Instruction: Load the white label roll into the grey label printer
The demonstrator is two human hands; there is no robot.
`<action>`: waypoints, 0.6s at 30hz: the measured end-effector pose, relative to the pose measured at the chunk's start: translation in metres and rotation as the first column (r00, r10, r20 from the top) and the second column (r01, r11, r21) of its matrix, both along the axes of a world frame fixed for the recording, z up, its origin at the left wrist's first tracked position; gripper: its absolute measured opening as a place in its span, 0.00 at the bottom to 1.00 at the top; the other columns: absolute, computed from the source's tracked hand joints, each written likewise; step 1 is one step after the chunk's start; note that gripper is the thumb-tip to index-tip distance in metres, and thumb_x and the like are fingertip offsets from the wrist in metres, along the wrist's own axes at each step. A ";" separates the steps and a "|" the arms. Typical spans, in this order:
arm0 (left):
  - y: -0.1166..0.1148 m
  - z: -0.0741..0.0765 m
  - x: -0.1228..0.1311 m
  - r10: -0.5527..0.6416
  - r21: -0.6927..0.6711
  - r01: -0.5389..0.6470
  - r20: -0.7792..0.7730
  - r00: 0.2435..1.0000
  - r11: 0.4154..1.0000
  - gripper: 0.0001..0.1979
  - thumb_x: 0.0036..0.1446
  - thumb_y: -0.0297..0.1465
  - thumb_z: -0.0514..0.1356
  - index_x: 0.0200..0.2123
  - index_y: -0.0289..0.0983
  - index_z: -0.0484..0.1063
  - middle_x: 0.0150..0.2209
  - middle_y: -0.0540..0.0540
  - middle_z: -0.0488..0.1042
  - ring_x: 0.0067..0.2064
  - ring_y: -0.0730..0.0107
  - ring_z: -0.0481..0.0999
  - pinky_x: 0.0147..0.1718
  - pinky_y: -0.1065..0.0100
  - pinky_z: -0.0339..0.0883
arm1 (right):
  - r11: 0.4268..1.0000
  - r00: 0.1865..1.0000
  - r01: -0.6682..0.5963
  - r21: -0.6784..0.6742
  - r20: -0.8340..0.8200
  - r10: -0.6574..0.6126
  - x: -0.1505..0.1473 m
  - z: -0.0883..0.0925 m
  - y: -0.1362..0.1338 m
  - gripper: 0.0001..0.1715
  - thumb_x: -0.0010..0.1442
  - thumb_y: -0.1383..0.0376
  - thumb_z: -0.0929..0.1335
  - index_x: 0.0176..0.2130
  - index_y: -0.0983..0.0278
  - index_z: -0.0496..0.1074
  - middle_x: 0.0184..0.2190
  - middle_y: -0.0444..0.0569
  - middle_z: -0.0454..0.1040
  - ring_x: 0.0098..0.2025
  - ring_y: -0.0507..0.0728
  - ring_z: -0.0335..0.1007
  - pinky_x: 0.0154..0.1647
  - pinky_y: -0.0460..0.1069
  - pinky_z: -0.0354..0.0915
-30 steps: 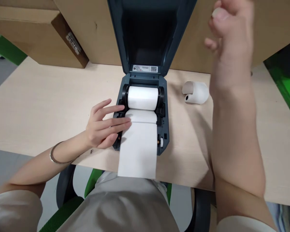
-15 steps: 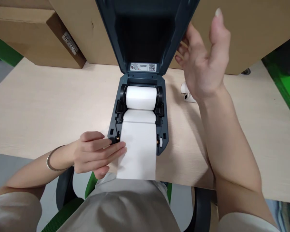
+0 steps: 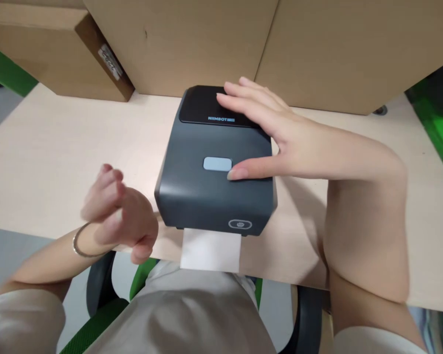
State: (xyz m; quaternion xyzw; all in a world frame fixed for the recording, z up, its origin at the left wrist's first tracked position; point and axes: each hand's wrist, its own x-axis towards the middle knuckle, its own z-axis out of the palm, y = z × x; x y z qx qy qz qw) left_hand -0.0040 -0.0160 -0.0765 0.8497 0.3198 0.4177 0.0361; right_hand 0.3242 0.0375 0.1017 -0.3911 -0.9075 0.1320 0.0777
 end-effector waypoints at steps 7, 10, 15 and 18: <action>0.001 0.052 0.015 0.063 0.281 -0.076 0.055 0.996 0.957 0.37 0.71 0.60 0.32 0.69 0.57 0.64 0.57 0.48 0.82 0.66 0.50 0.75 0.75 0.40 0.54 | 0.992 0.992 -0.113 0.048 -0.044 0.115 0.007 -0.018 -0.004 0.61 0.66 0.34 0.69 0.83 0.48 0.41 0.84 0.48 0.38 0.85 0.69 0.30 0.84 0.67 0.43; 0.005 0.057 0.013 0.007 0.238 -0.016 0.038 0.999 0.971 0.33 0.72 0.61 0.36 0.65 0.61 0.68 0.55 0.50 0.83 0.59 0.49 0.79 0.71 0.39 0.60 | 0.985 0.989 -0.113 0.130 -0.083 0.125 0.002 -0.027 -0.008 0.60 0.66 0.37 0.72 0.82 0.50 0.47 0.83 0.51 0.44 0.85 0.67 0.34 0.84 0.67 0.42; 0.012 0.062 0.013 -0.073 0.454 0.036 0.064 0.995 0.890 0.27 0.74 0.49 0.41 0.58 0.53 0.76 0.51 0.48 0.84 0.52 0.55 0.78 0.54 0.48 0.73 | 0.992 0.995 -0.095 0.084 -0.009 0.096 -0.005 -0.020 -0.014 0.64 0.62 0.39 0.76 0.82 0.52 0.48 0.83 0.54 0.41 0.85 0.71 0.31 0.84 0.72 0.40; 0.014 0.070 0.016 -0.068 0.512 0.034 0.049 0.996 0.858 0.24 0.73 0.47 0.43 0.55 0.50 0.76 0.47 0.47 0.84 0.49 0.56 0.77 0.44 0.52 0.75 | 0.992 0.995 -0.098 0.079 -0.004 0.098 -0.012 -0.015 -0.025 0.61 0.65 0.35 0.72 0.82 0.53 0.49 0.83 0.53 0.41 0.85 0.73 0.32 0.83 0.75 0.38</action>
